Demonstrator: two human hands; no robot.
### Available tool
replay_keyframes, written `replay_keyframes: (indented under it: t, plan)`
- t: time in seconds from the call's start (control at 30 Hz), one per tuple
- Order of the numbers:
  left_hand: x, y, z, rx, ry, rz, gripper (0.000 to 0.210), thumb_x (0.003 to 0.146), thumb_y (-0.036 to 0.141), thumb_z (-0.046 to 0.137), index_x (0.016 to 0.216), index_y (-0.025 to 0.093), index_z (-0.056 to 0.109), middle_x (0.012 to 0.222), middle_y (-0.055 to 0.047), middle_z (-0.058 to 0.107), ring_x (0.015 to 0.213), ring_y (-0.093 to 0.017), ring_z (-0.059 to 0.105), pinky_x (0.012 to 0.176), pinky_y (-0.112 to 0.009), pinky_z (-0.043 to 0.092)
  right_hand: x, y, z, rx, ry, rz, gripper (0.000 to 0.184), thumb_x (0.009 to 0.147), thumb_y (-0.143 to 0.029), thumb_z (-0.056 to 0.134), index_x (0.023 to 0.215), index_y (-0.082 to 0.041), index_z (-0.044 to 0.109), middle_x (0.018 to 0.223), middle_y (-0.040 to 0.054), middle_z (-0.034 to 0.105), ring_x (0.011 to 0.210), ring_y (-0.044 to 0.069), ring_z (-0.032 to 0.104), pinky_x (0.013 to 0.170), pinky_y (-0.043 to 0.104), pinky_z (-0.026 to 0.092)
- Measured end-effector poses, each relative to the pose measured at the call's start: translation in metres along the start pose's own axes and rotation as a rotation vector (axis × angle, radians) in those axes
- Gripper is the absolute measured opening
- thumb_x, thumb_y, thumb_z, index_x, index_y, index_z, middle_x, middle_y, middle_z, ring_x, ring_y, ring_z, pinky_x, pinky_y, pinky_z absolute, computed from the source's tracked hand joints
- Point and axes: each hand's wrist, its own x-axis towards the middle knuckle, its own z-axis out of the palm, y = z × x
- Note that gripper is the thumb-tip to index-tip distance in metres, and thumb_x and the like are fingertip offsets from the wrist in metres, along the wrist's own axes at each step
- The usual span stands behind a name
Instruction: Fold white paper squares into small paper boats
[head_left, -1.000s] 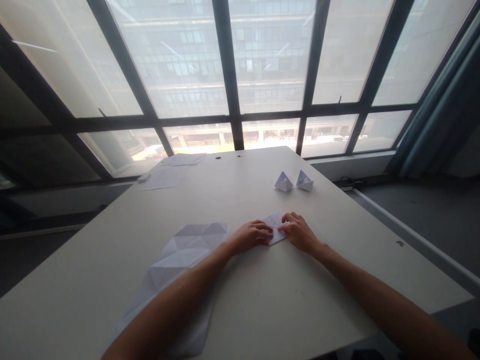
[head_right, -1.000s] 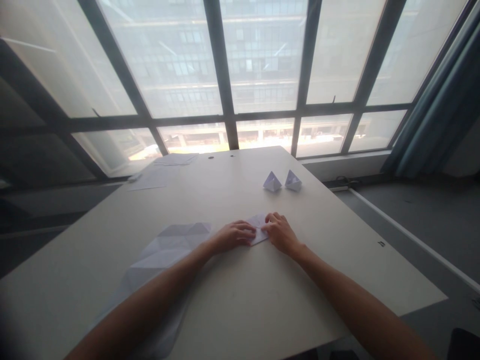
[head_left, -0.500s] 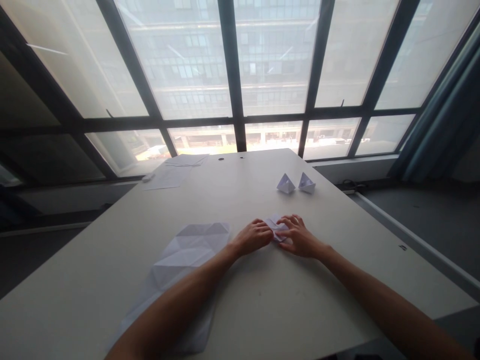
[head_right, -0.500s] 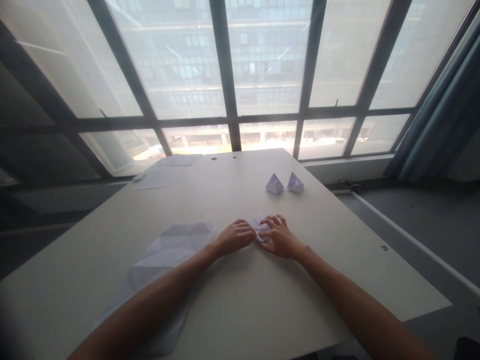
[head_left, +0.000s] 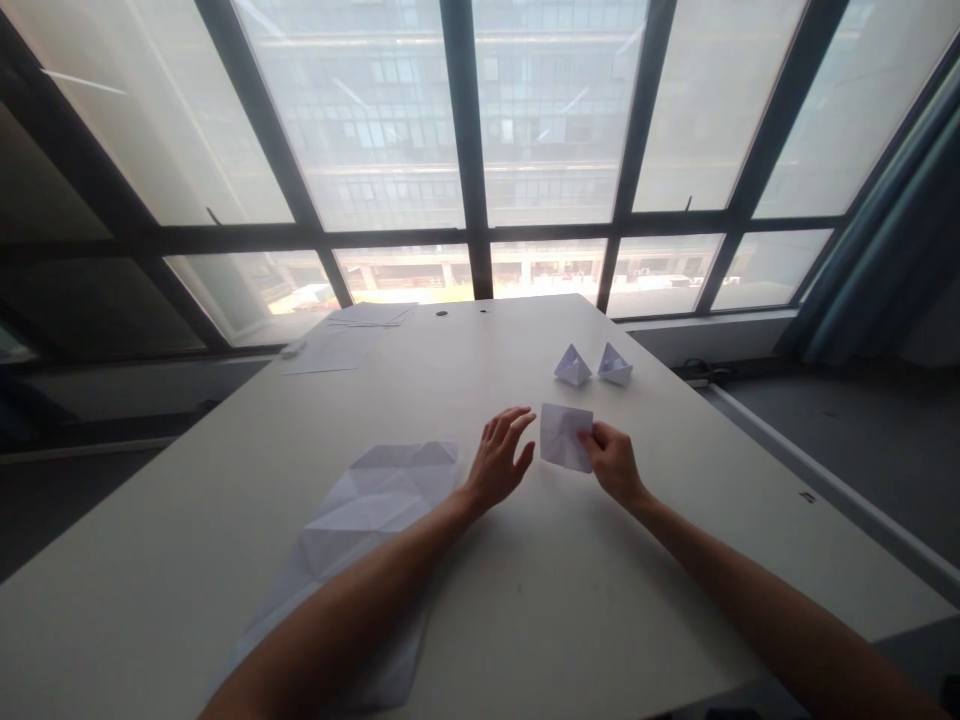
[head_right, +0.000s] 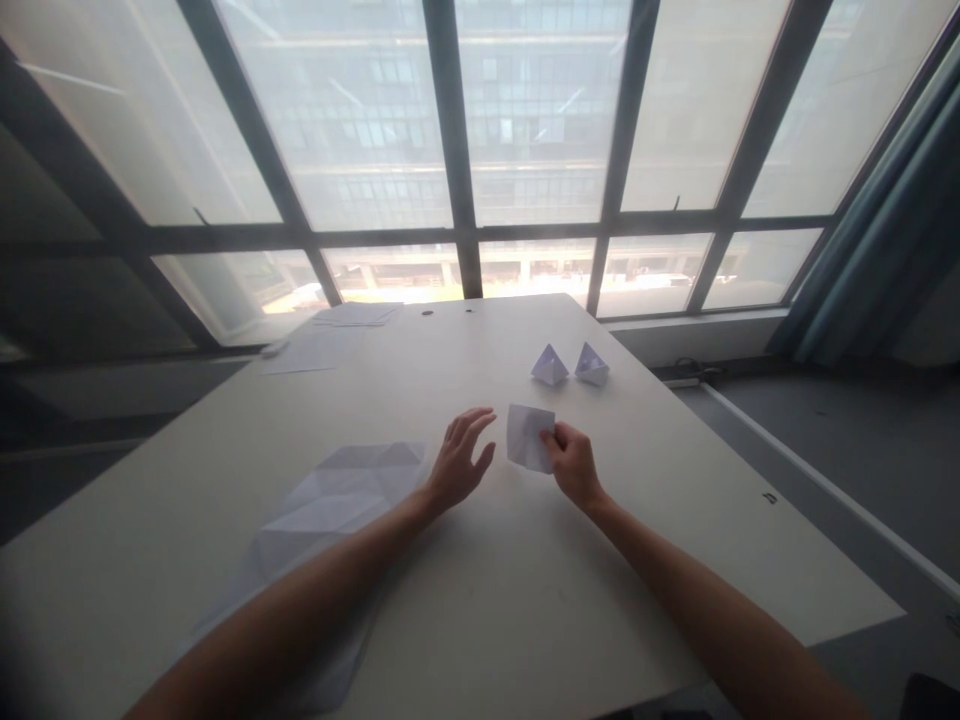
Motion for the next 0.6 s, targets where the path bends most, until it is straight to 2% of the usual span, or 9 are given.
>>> replay_keyframes:
  t: [0.07, 0.13, 0.27, 0.4, 0.5, 0.6]
  plan:
    - [0.0, 0.0, 0.001, -0.028, -0.04, 0.016, 0.039, 0.094, 0.02, 0.048, 0.133, 0.022, 0.046, 0.132, -0.011, 0.054, 0.127, -0.023, 0.046, 0.105, -0.045, 0.04, 0.001, 0.004, 0.002, 0.152, -0.046, 0.121, 0.031, 0.084, -0.046, 0.06, 0.083, -0.015, 0.062, 0.063, 0.0003, 0.059, 0.051, 0.012, 0.045, 0.044, 0.023, 0.03]
    - [0.0, 0.001, 0.002, -0.062, -0.099, 0.047, 0.033, 0.094, 0.019, 0.048, 0.127, 0.022, 0.051, 0.128, -0.01, 0.057, 0.126, -0.022, 0.047, 0.104, -0.044, 0.041, 0.001, 0.006, 0.004, 0.245, -0.099, 0.235, 0.038, 0.08, -0.048, 0.063, 0.097, -0.014, 0.063, 0.066, 0.002, 0.064, 0.047, 0.012, 0.046, 0.04, 0.022, 0.031]
    - [-0.001, 0.002, 0.004, -0.141, -0.238, 0.124, 0.022, 0.095, 0.02, 0.047, 0.112, 0.023, 0.061, 0.121, -0.008, 0.062, 0.12, -0.022, 0.053, 0.101, -0.042, 0.044, 0.0, 0.007, 0.006, 0.257, -0.168, 0.338, 0.042, 0.077, -0.045, 0.066, 0.105, -0.014, 0.06, 0.06, 0.0007, 0.063, 0.04, 0.011, 0.045, 0.035, 0.021, 0.032]
    - [-0.003, 0.004, 0.002, -0.251, -0.411, 0.149, 0.023, 0.097, 0.022, 0.044, 0.105, 0.022, 0.066, 0.113, -0.009, 0.065, 0.108, -0.018, 0.059, 0.095, -0.035, 0.048, -0.002, 0.012, 0.008, 0.143, -0.268, 0.257, 0.057, 0.079, -0.032, 0.063, 0.13, -0.013, 0.047, 0.07, 0.0022, 0.066, 0.046, 0.013, 0.053, 0.042, 0.023, 0.043]
    - [-0.005, 0.004, 0.001, -0.284, -0.533, 0.143, 0.025, 0.097, 0.025, 0.046, 0.112, 0.021, 0.065, 0.116, -0.008, 0.065, 0.107, -0.018, 0.059, 0.096, -0.033, 0.048, -0.005, 0.017, 0.009, -0.119, -0.24, 0.1, 0.073, 0.079, -0.022, 0.062, 0.145, -0.016, 0.033, 0.091, 0.0067, 0.066, 0.064, 0.016, 0.062, 0.06, 0.028, 0.051]
    - [-0.006, 0.002, 0.002, -0.249, -0.589, 0.153, 0.029, 0.095, 0.027, 0.049, 0.121, 0.023, 0.063, 0.123, -0.008, 0.061, 0.111, -0.02, 0.057, 0.099, -0.036, 0.045, -0.007, 0.016, 0.006, -0.433, -0.237, -0.066, 0.067, 0.08, -0.02, 0.064, 0.143, -0.021, 0.041, 0.108, 0.0112, 0.061, 0.092, 0.023, 0.062, 0.081, 0.035, 0.05]
